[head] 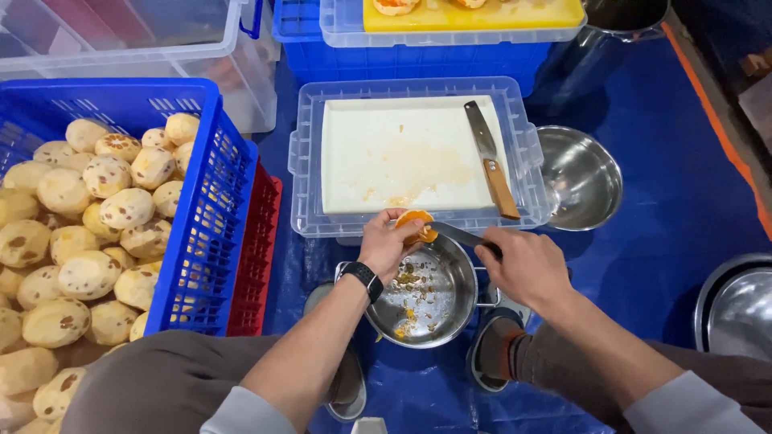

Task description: Removing seeds from orange slices using a knife and placing the cleaned slices into a metal bowl.

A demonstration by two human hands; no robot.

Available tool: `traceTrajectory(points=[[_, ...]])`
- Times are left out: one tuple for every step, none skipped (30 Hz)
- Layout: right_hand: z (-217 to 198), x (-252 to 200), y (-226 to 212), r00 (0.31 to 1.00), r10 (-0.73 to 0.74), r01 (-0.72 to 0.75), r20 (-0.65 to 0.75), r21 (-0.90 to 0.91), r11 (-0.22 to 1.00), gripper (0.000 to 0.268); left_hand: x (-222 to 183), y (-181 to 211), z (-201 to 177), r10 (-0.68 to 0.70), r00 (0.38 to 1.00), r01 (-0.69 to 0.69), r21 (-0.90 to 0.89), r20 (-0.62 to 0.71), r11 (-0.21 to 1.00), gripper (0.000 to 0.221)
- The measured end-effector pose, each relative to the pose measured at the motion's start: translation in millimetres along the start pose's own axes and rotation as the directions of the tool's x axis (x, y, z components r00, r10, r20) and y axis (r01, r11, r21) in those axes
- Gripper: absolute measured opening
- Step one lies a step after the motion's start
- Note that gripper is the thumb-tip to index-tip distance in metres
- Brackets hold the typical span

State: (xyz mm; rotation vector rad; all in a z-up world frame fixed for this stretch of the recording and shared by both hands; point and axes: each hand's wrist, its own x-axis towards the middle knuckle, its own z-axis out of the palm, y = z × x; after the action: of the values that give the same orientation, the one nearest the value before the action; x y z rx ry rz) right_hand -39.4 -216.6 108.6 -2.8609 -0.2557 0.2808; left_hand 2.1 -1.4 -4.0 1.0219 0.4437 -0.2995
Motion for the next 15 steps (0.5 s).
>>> traceTrajectory(points=[[7,0,4,1.000,-0.004,0.004,0.002,-0.002,1.000,0.019,0,0,0,0.002,1.000,-0.002,-0.004,-0.003,1.000,0.043],[14,0,8,0.998,-0.047,0.046,-0.050,-0.024,0.999,0.019,0,-1,0,0.004,1.000,-0.004,-0.001,-0.021,1.000,0.042],[21,0,12,0.991,-0.092,0.088,-0.101,-0.047,0.995,0.020,0,0,1,0.009,0.999,-0.008,0.002,-0.038,1.000,0.041],[28,0,14,0.990,-0.097,0.093,-0.101,-0.049,0.994,0.020,0,-1,0,0.011,0.999,-0.011,-0.001,-0.042,1.000,0.041],[34,0,16,0.982,-0.121,0.107,-0.142,-0.106,0.989,0.019,1,-1,0,0.004,0.999,-0.004,0.010,-0.047,1.000,0.040],[40,0,18,0.972,-0.147,0.118,-0.183,-0.163,0.980,0.018,2,-1,0,-0.003,0.999,0.004,0.020,-0.052,1.000,0.038],[46,-2,18,0.971,-0.152,0.122,-0.183,-0.167,0.978,0.018,0,0,1,0.000,0.999,0.001,0.016,-0.053,1.000,0.038],[51,-3,19,0.958,-0.179,0.132,-0.225,-0.207,0.969,0.020,-2,1,2,-0.003,0.998,0.004,0.016,-0.070,1.000,0.039],[57,-5,19,0.942,-0.206,0.141,-0.264,-0.246,0.959,0.021,-4,2,2,-0.008,0.996,0.009,0.016,-0.089,1.000,0.039],[59,-6,20,0.941,-0.211,0.145,-0.263,-0.249,0.958,0.021,-3,1,3,-0.006,0.996,0.007,0.012,-0.090,1.000,0.039],[61,-7,20,0.926,-0.244,0.144,-0.287,-0.328,0.934,0.021,-3,0,3,-0.005,0.994,0.007,0.021,-0.106,1.000,0.039],[64,-8,20,0.910,-0.278,0.140,-0.308,-0.404,0.904,0.021,-3,-1,3,-0.003,0.993,0.007,0.029,-0.122,1.000,0.038],[63,-9,18,0.910,-0.280,0.142,-0.307,-0.404,0.904,0.021,0,-2,1,-0.003,0.992,0.006,0.028,-0.124,1.000,0.038],[62,-10,17,0.933,-0.272,0.157,-0.238,-0.410,0.898,0.018,2,-3,0,0.002,0.993,0.002,0.033,-0.122,0.999,0.038],[61,-11,16,0.951,-0.259,0.171,-0.166,-0.415,0.894,0.017,4,-5,-1,0.006,0.993,-0.001,0.039,-0.119,0.999,0.038]])
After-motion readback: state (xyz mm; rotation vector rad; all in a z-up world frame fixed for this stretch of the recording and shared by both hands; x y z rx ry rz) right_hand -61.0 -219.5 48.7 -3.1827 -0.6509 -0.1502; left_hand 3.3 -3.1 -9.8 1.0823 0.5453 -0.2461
